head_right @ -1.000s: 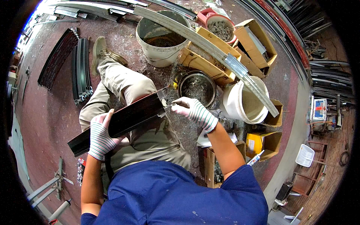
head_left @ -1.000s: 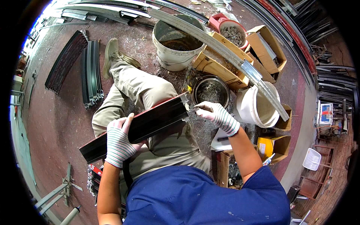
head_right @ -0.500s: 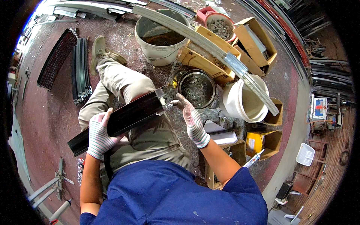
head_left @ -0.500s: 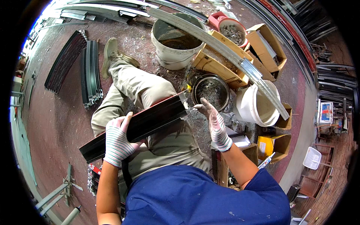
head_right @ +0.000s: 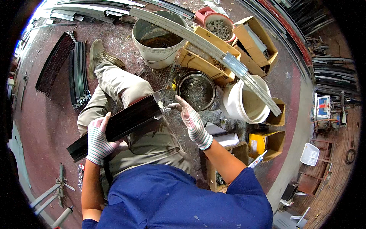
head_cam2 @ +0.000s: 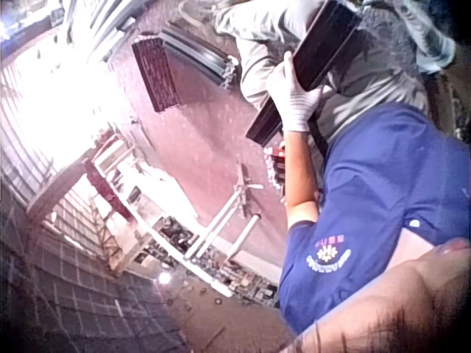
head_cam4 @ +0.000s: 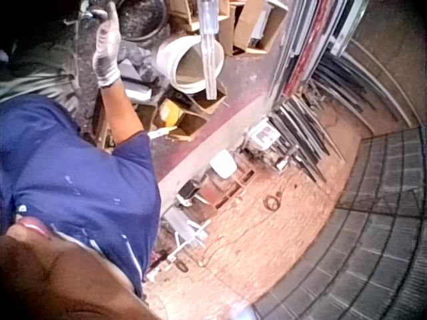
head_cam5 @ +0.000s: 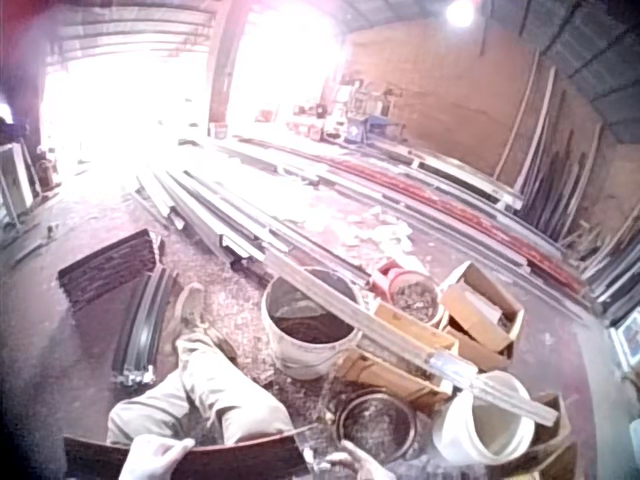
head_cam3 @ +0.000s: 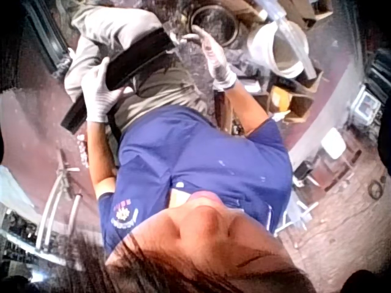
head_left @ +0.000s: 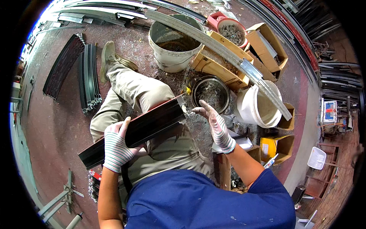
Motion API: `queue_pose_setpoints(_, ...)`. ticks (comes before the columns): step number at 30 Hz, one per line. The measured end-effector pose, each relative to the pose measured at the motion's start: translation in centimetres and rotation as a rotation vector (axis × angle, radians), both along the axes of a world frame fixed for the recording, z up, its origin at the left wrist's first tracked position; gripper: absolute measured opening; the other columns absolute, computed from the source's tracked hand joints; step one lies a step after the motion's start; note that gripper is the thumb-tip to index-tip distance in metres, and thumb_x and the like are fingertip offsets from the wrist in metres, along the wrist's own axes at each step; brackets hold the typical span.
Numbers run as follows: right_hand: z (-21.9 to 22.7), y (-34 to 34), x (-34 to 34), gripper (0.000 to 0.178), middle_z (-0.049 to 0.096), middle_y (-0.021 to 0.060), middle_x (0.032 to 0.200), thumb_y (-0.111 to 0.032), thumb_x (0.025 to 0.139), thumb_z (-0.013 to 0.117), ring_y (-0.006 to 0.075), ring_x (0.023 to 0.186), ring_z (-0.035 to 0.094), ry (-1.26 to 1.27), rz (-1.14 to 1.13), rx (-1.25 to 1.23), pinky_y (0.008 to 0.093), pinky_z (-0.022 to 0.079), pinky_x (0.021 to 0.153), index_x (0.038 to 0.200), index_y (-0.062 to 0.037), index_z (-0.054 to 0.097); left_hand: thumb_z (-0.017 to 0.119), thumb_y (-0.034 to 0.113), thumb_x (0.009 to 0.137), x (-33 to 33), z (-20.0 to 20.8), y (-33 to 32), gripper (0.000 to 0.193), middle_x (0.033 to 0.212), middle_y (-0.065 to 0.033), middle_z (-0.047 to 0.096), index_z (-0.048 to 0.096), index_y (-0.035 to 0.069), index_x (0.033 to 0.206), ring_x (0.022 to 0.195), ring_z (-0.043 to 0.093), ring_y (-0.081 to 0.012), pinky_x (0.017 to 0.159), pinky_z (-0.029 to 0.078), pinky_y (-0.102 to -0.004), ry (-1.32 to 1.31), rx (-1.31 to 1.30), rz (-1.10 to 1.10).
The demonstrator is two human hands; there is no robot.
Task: The person sits on the floor and repeatedly inserts small metal clips into the grooves of long dark metal profiles. They pick up a profile, insert clips from a nearby container, and place the profile on a growing stack on the floor.
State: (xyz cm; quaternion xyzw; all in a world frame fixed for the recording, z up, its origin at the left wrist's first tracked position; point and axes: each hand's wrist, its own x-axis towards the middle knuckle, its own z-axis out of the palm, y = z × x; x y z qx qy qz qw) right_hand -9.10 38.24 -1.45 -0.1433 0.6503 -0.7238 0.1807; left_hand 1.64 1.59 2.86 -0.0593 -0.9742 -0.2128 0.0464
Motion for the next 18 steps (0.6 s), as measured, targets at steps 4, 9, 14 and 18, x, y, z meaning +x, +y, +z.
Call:
queue_pose_setpoints(4,0.6,0.0,0.5,0.103,0.061,0.0116,0.143,-0.074,0.097,0.058,0.0119,0.104,0.051,-0.029,-0.004,0.031,0.0323,0.039,0.105,0.163,0.0017,0.034,0.093,0.029,0.053,0.1,-0.1,-0.2,0.111,0.118,-0.0167,0.064,0.05,0.004,0.152,0.109,0.062,-0.0365,0.101,0.044,-0.0503,0.004,-0.001,-0.008)
queue_pose_setpoints(9,1.8,-0.1,0.8,0.101,0.061,0.007,0.143,-0.072,0.098,0.06,0.0019,0.076,0.039,0.003,-0.002,0.068,0.0221,0.043,0.083,0.164,0.0004,0.034,0.093,0.031,0.054,0.0,-0.1,-0.1,0.11,0.118,-0.0166,0.064,0.05,0.005,0.152,0.109,0.062,-0.0365,0.102,0.044,-0.0503,-0.009,-0.007,-0.005)
queue_pose_setpoints(14,1.4,0.0,0.7,0.098,0.062,0.0064,0.141,-0.07,0.1,0.06,0.002,0.077,0.039,0.007,0.007,0.048,0.0215,0.042,0.081,0.164,0.0,0.034,0.093,0.032,0.054,0.0,-0.2,-0.1,0.112,0.119,-0.0164,0.064,0.049,0.005,0.153,0.109,0.062,-0.0367,0.103,0.043,-0.0508,-0.013,-0.017,-0.006)
queue_pose_setpoints(18,0.8,0.1,0.6,0.097,0.062,0.006,0.14,-0.068,0.1,0.06,0.0023,0.078,0.04,-0.04,0.027,0.016,0.0218,0.042,0.081,0.164,0.0003,0.035,0.093,0.032,0.055,0.2,-0.4,-0.2,0.112,0.12,-0.0166,0.063,0.047,0.006,0.154,0.11,0.061,-0.0368,0.104,0.043,-0.0515,-0.016,-0.025,-0.005)
